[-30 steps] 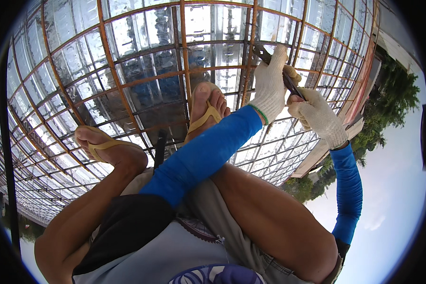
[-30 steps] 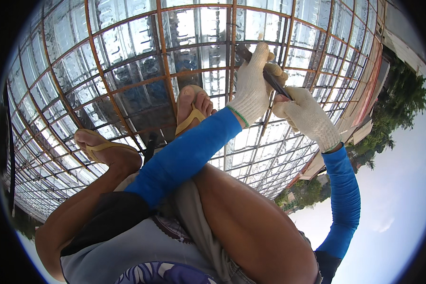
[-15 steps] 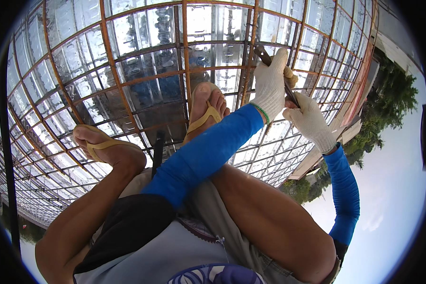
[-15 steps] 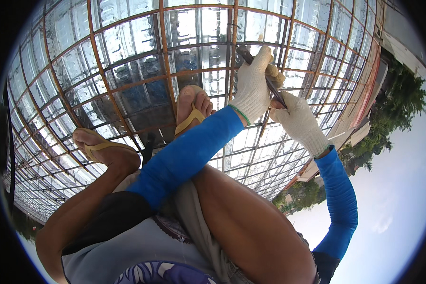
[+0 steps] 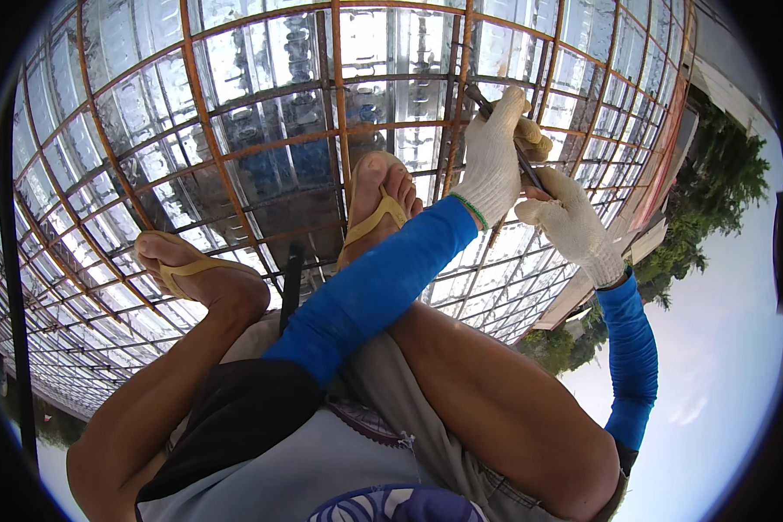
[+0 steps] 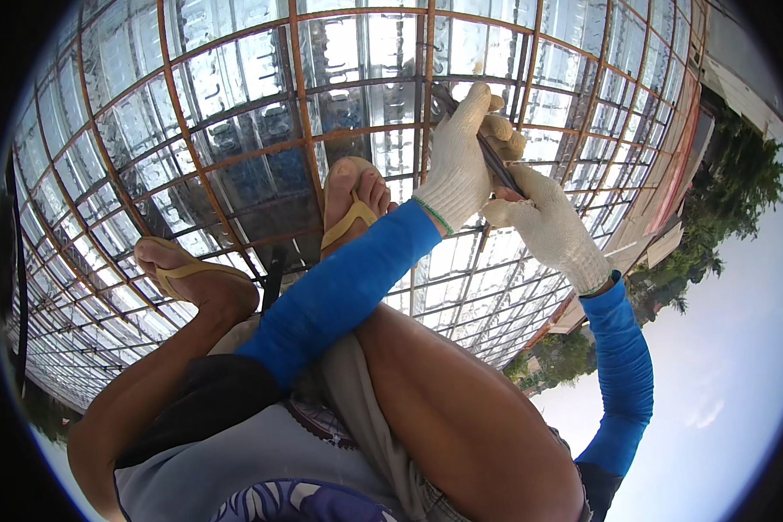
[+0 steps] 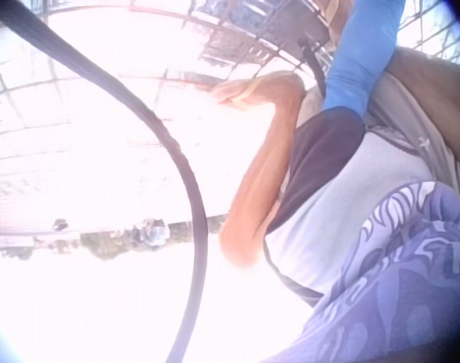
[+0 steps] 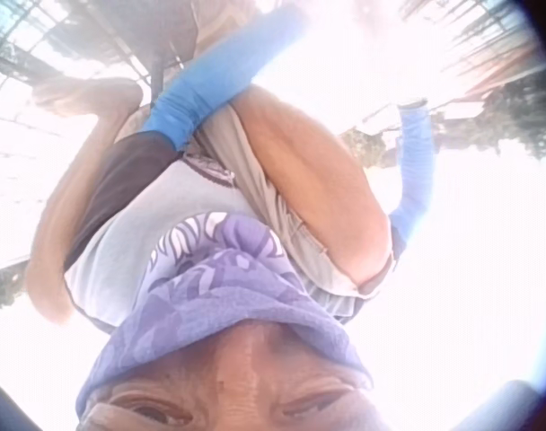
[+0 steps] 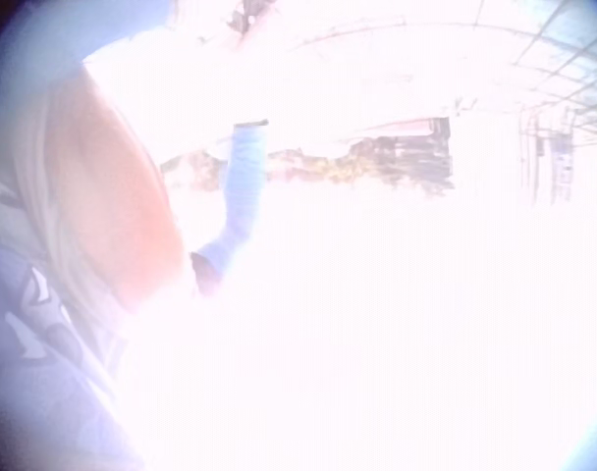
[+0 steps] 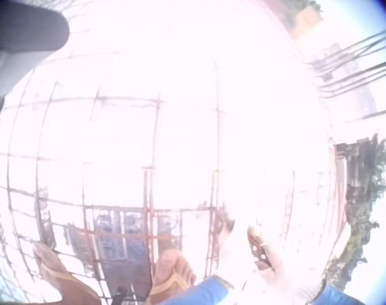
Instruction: The person uses pliers to tighten wire ties at intersections of a metal scaffolding grid. They repeatedly position the pliers, grip the ties, and twist to secure the joints while standing on the structure.
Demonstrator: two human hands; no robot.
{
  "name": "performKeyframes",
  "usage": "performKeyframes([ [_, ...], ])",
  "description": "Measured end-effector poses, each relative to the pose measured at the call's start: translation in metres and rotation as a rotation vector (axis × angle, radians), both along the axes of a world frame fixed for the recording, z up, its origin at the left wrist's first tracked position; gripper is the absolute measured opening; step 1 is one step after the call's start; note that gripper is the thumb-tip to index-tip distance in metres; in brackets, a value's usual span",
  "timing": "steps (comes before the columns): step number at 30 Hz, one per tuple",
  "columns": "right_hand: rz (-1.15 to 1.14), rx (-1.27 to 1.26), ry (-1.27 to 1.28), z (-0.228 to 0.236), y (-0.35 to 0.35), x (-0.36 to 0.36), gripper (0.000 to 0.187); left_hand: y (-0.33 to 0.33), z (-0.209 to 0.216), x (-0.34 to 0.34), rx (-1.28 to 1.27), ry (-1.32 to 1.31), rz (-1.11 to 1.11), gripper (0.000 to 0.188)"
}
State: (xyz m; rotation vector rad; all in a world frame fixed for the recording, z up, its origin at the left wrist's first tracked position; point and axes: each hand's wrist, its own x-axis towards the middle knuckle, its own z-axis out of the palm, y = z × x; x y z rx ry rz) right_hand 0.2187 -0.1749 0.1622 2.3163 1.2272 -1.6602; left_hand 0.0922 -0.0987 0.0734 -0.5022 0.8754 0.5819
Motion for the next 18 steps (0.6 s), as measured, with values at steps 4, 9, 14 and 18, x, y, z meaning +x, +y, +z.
performKeyframes([
  [4, -0.607, -0.363, 0.449, 0.018, 0.036, 0.008, 0.017, 0.005, -0.006, 0.007, -0.026, -0.078, 0.080, 0.033],
  [9, -0.658, -0.416, 0.425, 0.007, 0.020, 0.003, 0.024, -0.003, -0.005, 0.009, 0.095, 0.079, 0.036, 0.040],
  [14, -0.672, -0.492, 0.436, 0.014, 0.030, 0.008, 0.033, -0.003, -0.008, 0.011, 0.020, -0.033, 0.047, 0.037],
  [18, -0.072, 0.007, -0.007, -0.001, 0.002, -0.003, 0.035, 0.006, -0.001, 0.027, -0.129, 0.205, -0.031, 0.036],
])
